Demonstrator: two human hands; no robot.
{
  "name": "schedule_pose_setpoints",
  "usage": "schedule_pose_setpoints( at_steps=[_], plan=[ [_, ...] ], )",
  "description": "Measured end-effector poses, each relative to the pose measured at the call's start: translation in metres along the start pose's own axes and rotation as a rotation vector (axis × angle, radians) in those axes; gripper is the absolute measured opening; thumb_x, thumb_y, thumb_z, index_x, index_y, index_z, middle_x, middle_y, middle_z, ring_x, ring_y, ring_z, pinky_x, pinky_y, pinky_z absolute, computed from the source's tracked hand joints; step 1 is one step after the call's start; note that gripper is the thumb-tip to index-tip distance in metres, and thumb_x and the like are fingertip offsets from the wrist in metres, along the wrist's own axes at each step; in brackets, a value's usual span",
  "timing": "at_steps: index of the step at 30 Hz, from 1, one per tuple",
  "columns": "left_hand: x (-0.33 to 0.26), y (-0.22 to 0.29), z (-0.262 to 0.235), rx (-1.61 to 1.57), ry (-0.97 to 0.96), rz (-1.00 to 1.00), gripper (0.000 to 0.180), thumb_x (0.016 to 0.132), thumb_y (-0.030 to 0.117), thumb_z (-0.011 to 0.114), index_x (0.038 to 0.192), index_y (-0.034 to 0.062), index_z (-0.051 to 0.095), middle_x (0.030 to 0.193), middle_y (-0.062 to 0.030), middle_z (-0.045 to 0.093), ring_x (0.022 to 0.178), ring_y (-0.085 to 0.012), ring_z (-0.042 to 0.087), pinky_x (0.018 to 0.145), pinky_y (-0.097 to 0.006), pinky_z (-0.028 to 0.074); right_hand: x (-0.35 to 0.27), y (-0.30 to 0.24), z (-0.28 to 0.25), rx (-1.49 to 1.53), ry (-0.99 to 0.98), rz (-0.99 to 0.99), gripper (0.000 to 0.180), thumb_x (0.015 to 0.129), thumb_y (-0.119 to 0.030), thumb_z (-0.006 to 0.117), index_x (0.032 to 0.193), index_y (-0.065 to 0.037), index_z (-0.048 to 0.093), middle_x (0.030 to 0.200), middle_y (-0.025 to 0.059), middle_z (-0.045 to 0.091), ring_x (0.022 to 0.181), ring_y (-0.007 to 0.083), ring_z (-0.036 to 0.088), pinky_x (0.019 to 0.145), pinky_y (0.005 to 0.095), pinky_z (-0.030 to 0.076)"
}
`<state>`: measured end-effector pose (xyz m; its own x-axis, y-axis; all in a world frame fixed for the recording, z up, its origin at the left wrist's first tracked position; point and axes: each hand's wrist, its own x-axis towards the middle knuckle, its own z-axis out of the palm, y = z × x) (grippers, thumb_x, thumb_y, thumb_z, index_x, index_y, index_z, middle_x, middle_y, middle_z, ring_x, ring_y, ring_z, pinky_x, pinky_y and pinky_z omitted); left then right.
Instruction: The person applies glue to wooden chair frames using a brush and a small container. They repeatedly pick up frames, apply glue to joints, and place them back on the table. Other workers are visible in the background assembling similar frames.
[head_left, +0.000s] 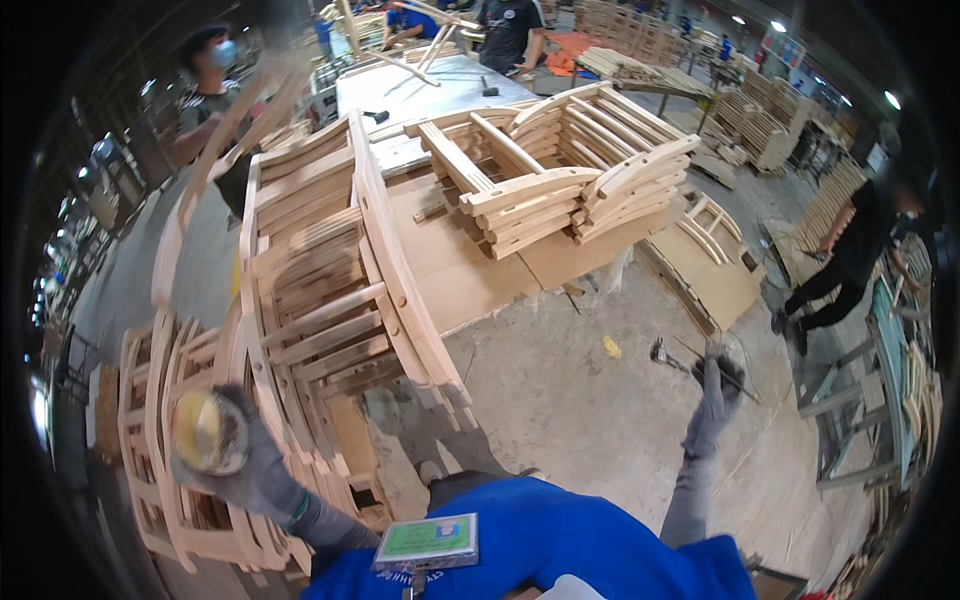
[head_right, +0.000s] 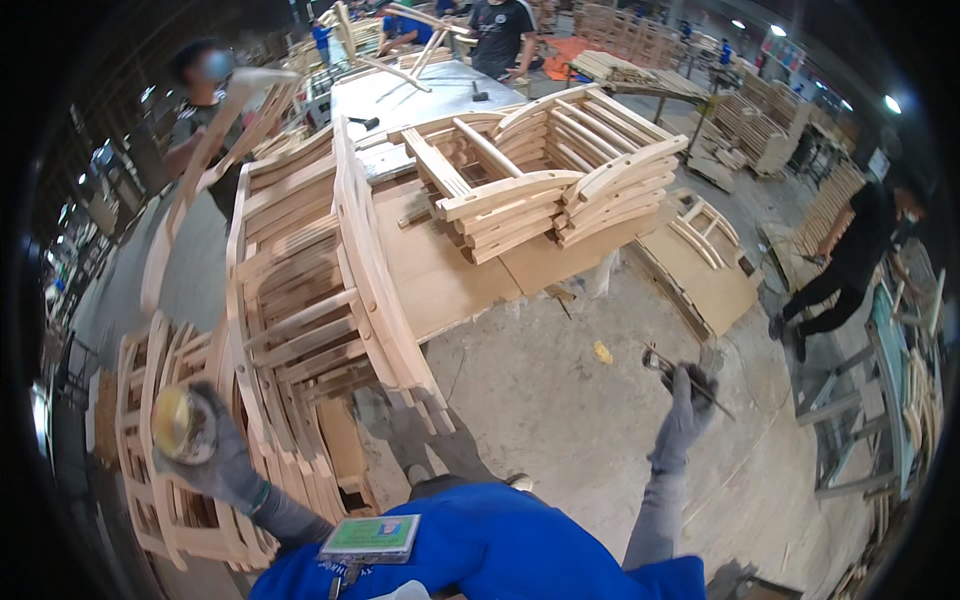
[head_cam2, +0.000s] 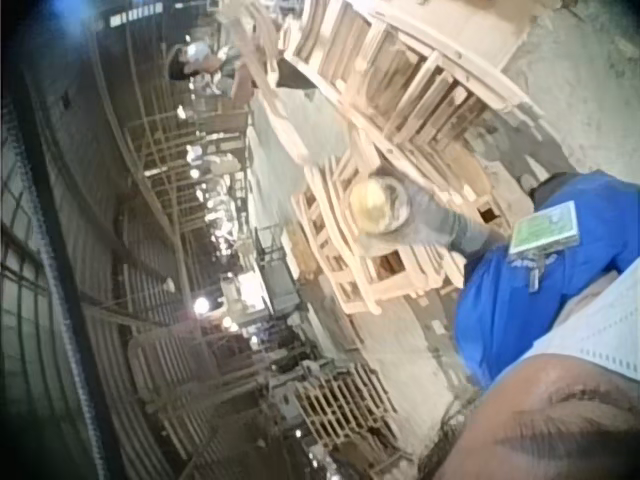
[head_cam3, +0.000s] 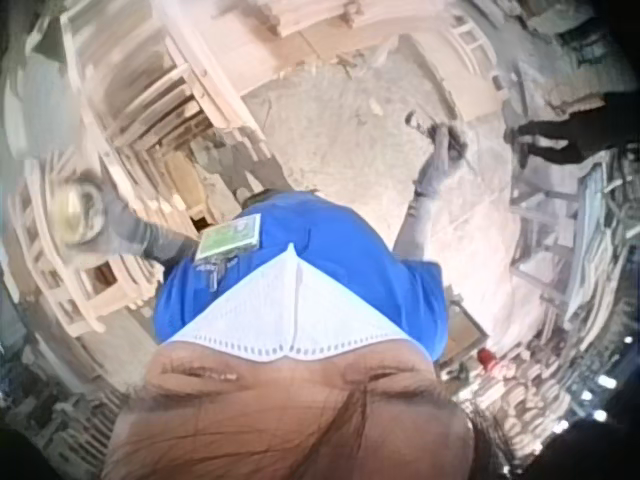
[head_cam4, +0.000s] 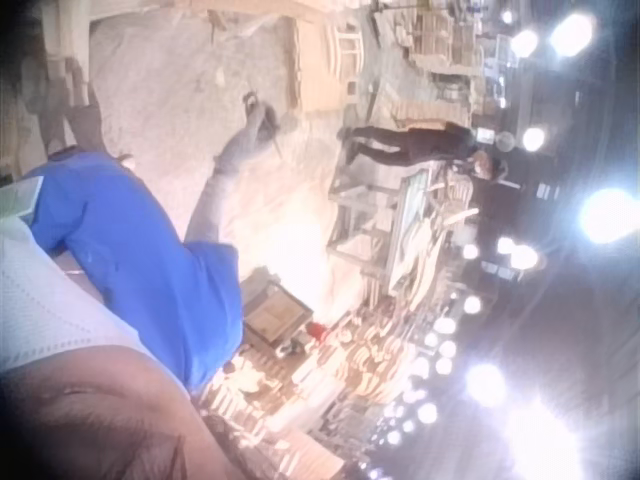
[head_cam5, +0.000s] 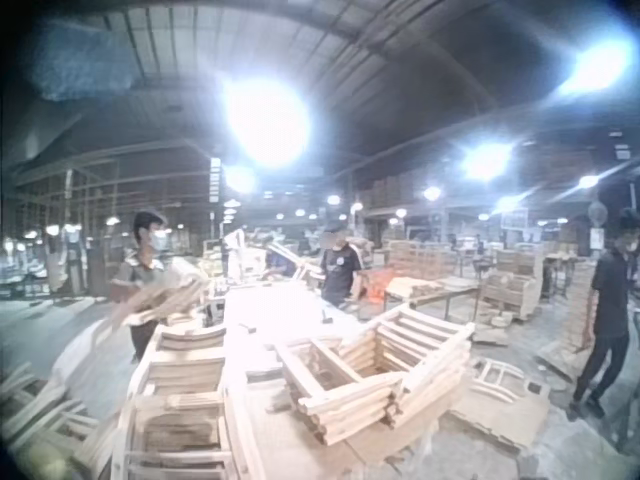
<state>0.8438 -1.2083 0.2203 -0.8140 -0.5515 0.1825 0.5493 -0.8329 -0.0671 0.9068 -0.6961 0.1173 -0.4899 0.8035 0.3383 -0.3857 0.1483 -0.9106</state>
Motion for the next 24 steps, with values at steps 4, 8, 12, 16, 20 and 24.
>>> schedule_pose_setpoints(
  at_steps=[4,8,12,16,20,24],
  plan=[
    [-0.026,-0.074,-0.002,0.160,-0.281,-0.300,0.053,0.086,0.031,0.055,0.126,-0.0012,0.043,0.128,-0.0285,0.040,0.121,-0.0432,0.037,0.108,-0.058,0.023,0.012,-0.013,-0.062,-0.140,0.105,-0.062,0.016,0.089,-0.005,0.056,0.102,0.004,0.056,0.096,0.0111,0.061,0.081,0.0155,0.060,0.077,0.0279,0.051],
    [-0.037,-0.139,0.019,0.176,-0.231,-0.385,0.052,0.088,0.044,0.050,0.123,0.0054,0.048,0.121,-0.0206,0.048,0.113,-0.0402,0.045,0.104,-0.057,0.030,0.012,-0.014,-0.108,-0.147,0.289,-0.014,0.018,0.088,-0.006,0.056,0.103,0.005,0.056,0.096,0.0135,0.060,0.085,0.0191,0.060,0.080,0.0301,0.051],
    [-0.039,-0.193,0.018,0.167,-0.213,-0.368,0.042,0.088,0.038,0.051,0.119,0.0090,0.052,0.123,-0.0157,0.051,0.113,-0.0335,0.048,0.103,-0.053,0.033,0.013,-0.005,-0.134,-0.200,0.337,0.031,0.020,0.089,-0.008,0.056,0.105,0.004,0.054,0.099,0.0139,0.059,0.088,0.0204,0.060,0.081,0.0311,0.052],
    [-0.035,-0.247,0.014,0.242,-0.150,-0.296,0.042,0.089,0.040,0.048,0.119,0.0119,0.050,0.121,-0.0104,0.050,0.113,-0.0288,0.047,0.099,-0.051,0.037,0.036,0.005,-0.133,-0.224,0.370,0.024,0.019,0.089,-0.008,0.056,0.104,0.004,0.054,0.096,0.0136,0.059,0.085,0.0196,0.060,0.078,0.0300,0.052],
    [-0.016,-0.303,0.005,0.448,-0.118,-0.139,0.049,0.090,0.047,0.045,0.126,0.0124,0.045,0.127,-0.0102,0.044,0.117,-0.0294,0.044,0.101,-0.055,0.034,0.080,0.021,-0.107,-0.212,0.355,0.006,0.018,0.089,-0.008,0.055,0.102,0.004,0.054,0.094,0.0135,0.060,0.081,0.0185,0.061,0.076,0.0292,0.053],
    [0.018,-0.344,-0.011,0.205,-0.126,-0.227,0.050,0.090,0.046,0.044,0.127,0.0117,0.045,0.128,-0.0117,0.044,0.117,-0.0300,0.044,0.103,-0.055,0.033,0.133,0.037,-0.056,-0.181,0.262,-0.021,0.016,0.089,-0.007,0.054,0.101,0.004,0.055,0.094,0.0137,0.060,0.079,0.0180,0.060,0.074,0.0282,0.053]
  ],
)
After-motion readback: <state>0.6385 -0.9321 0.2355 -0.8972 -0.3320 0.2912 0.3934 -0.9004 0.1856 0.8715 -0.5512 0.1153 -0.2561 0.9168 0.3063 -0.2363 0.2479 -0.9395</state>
